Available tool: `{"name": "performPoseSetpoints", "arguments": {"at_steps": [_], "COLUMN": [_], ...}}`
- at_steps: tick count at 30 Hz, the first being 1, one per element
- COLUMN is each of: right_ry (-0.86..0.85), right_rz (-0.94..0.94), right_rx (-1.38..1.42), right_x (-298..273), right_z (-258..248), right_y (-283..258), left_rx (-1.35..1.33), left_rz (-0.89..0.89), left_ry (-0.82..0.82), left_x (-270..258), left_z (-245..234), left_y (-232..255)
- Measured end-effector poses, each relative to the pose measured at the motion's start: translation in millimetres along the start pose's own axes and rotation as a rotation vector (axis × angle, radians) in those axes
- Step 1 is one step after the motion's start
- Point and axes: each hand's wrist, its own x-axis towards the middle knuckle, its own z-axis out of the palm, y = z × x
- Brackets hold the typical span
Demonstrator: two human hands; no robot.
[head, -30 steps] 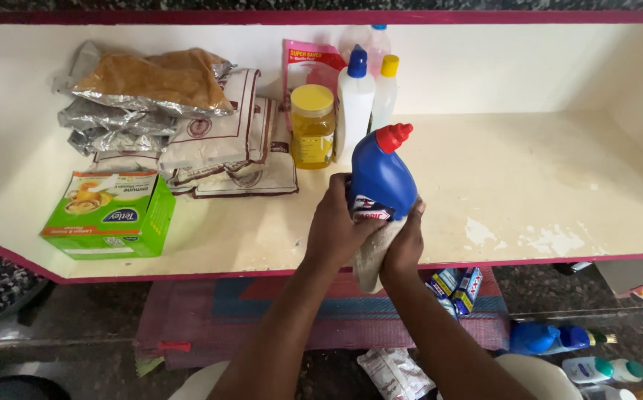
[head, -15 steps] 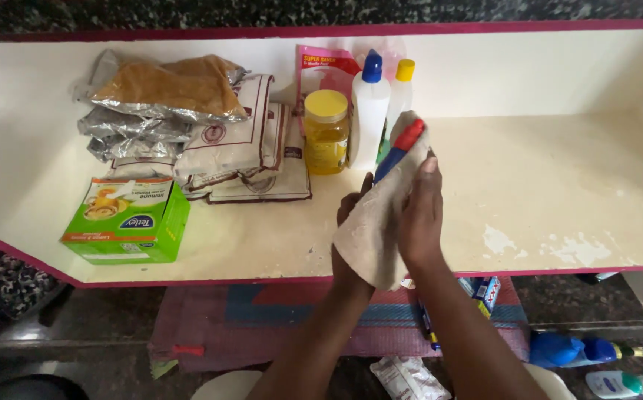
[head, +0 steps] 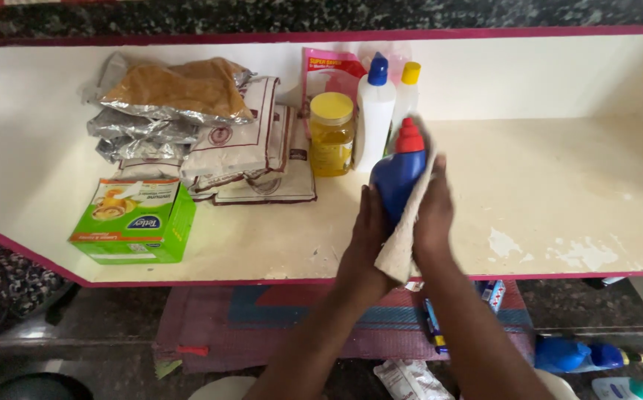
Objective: The person sits on the floor and wipes several plastic bottles with a cloth. They handle a blue bottle, a clear bottle with a green label, and a clear jar, wiping each one individually and placing them on a nearby shelf.
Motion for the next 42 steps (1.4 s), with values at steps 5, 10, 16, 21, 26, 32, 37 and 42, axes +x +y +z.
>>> {"name": "performPoseSetpoints", "arguments": {"at_steps": [5,10,16,21,26,32,37,42], "right_ry": [-0.048,0.065,0.299,0.09,0.045,0.212,-0.035,0.234], "right_rz": [-0.241,-0.226,-0.457,-0.137,-0.021,-0.61,-0.283,-0.644], "right_rx": [-0.061,0.216,-0.677,-0.423,0.141,-0.574,0.06,-0.631], "right_x": [4.9,0.4,-12.4,-16.4,-15.1,-8.6,0.0,-23.5], "right_z": [13.9,18.1,2.6,-15.2,-18.1,-6.6,2.8,31.6], "right_y": [-42.8,-4.1,73.6,101.9,108.1,55.8,-44.2,-89.0], "left_rx": [0.066,0.039,-0.145,-0.125,-0.17,-0.069,-0.588,-0.682], "left_rz": [0.037,0.086,-0.084,0.003,-0.255,0.004,-0.165,-0.078], "left_ry": [-0.004,0.015,-0.048,0.082,0.041,0.162,-0.006,0.018], "left_x": [-5.5,-4.1,-2.0,9.6,28.9,50.7,47.1,41.3], "left_z": [10.4,7.4,5.7,7.1,-6.0,-5.5,-1.9,4.6], "left_y": [-6.7,-4.0,-7.4,-13.7,-22.8,-36.9,-43.2,-34.5]}}
